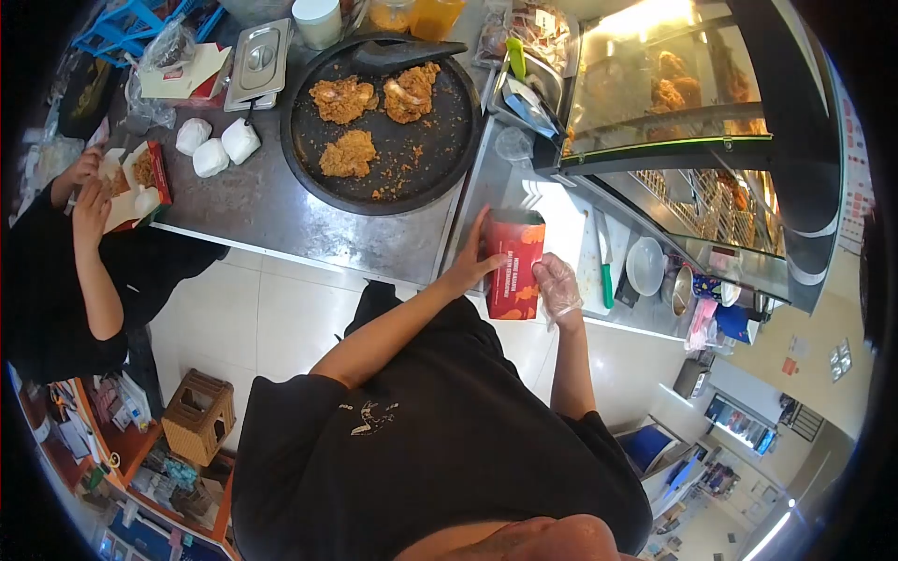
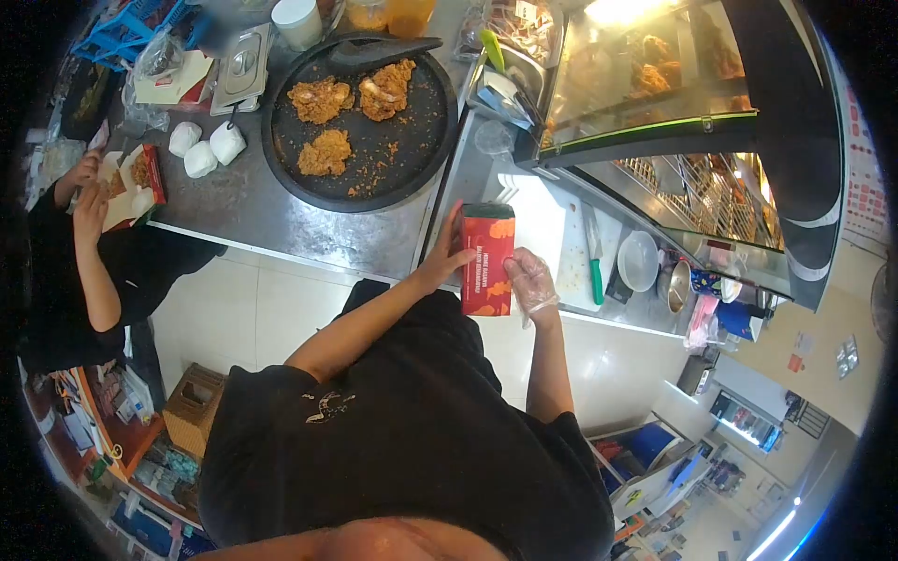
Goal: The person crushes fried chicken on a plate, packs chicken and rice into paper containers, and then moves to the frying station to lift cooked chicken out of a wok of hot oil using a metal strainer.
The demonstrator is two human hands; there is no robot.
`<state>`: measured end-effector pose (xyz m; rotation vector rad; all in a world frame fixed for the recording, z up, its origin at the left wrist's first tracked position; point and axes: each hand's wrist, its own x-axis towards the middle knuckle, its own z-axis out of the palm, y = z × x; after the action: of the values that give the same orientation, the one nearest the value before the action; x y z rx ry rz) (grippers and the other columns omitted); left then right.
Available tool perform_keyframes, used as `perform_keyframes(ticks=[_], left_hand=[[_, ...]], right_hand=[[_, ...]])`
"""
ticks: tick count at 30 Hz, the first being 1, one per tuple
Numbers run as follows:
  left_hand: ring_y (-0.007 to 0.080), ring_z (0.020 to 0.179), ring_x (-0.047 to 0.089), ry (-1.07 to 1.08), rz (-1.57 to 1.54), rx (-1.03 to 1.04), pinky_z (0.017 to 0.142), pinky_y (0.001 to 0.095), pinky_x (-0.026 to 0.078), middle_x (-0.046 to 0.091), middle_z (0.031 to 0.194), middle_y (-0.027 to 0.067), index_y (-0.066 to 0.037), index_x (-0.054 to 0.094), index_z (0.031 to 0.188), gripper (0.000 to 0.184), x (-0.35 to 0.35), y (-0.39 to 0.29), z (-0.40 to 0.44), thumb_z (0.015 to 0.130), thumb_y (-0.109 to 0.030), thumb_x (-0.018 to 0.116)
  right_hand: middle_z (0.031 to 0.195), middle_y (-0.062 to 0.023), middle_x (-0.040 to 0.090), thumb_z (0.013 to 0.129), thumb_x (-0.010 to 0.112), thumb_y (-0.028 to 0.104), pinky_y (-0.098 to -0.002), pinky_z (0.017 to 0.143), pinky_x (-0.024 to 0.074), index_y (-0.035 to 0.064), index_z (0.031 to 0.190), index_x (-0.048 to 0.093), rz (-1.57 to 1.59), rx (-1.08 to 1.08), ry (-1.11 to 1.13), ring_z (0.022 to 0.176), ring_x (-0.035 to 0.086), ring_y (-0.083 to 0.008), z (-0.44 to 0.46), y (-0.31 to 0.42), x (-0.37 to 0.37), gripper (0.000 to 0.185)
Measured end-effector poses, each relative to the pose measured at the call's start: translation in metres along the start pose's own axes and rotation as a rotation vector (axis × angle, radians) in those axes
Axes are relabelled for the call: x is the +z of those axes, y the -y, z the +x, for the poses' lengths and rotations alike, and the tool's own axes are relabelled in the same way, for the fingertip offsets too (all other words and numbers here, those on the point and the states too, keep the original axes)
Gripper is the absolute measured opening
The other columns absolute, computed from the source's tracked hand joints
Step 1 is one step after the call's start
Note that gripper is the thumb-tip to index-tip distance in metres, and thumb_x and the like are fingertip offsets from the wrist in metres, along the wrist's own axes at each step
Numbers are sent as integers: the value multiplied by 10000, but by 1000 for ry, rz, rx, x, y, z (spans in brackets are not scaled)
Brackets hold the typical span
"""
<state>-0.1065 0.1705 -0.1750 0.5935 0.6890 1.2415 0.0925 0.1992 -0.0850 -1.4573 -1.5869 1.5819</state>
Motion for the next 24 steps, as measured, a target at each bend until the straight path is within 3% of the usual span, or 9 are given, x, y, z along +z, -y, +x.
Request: perform_keyframes(ticks=[3,6,8,10,12,16,20,22,24], left_hand=[[211,1174,549,-25,56,119,1018,384,455,459,1377,135,-195,55,1588,1029,-2,-15,-4,843,-279,759],[262,1355,407,-77,74,134,1131,435,328,379,1476,148,-159,67,1585,1065,-11,-30,-14,816,-437,749],[245,1311,454,-131,56,233,1106,406,365,427,1437,129,-147,84,1583,996,-23,-29,-18,844,-375,711],[236,1254,501,-176,12,297,1069,378,414,441,1419,126,-153,81,1586,973,-39,-37,-25,856,-294,710],[242,1324,459,-269,-164,263,1103,387,396,410,1463,133,-138,78,1585,930,-75,-26,-36,868,-283,653],[244,1370,423,-278,-179,289,1122,403,386,387,1489,125,-131,67,1588,944,-95,-69,-77,871,-355,638],[252,1370,418,-314,-16,355,1146,402,328,385,1485,143,-112,31,1594,1023,-93,-94,-102,855,-380,685],[256,1365,420,-374,111,396,1152,399,305,385,1480,152,-114,13,1597,1043,-84,-104,-109,856,-357,706],[268,1369,411,-372,214,448,1150,416,303,355,1493,162,-122,-25,1596,1101,-74,-116,-112,851,-291,768]], right_hand=[[763,54,541,988,571,71,-226,638,399,61,900,609,14,-41,-15,706,467,-43,3,23,11,96],[822,31,576,977,586,77,-244,690,433,49,923,609,72,-64,-26,757,499,-58,5,26,17,65],[875,18,607,988,564,37,-239,727,471,39,1006,623,46,-227,-62,806,545,-52,8,9,13,62],[1055,-25,641,981,633,131,-279,846,508,49,1131,633,-10,-362,-326,959,607,-112,5,-9,-8,171],[1121,-47,655,978,641,158,-294,879,509,51,1157,636,456,-312,-420,1008,627,-145,-2,42,-15,209],[848,-12,634,966,568,27,-319,715,501,28,971,648,-216,-257,-275,853,628,-119,-6,64,-56,80],[781,-87,641,906,661,140,-406,682,495,76,1019,674,-880,-136,-256,683,600,-265,21,31,-20,130],[826,-93,658,910,660,172,-419,688,508,85,1142,672,-805,-289,-504,713,609,-257,30,25,11,248],[883,-121,657,920,660,226,-378,688,511,69,1224,648,-592,-243,-351,748,610,-238,38,48,34,343]])
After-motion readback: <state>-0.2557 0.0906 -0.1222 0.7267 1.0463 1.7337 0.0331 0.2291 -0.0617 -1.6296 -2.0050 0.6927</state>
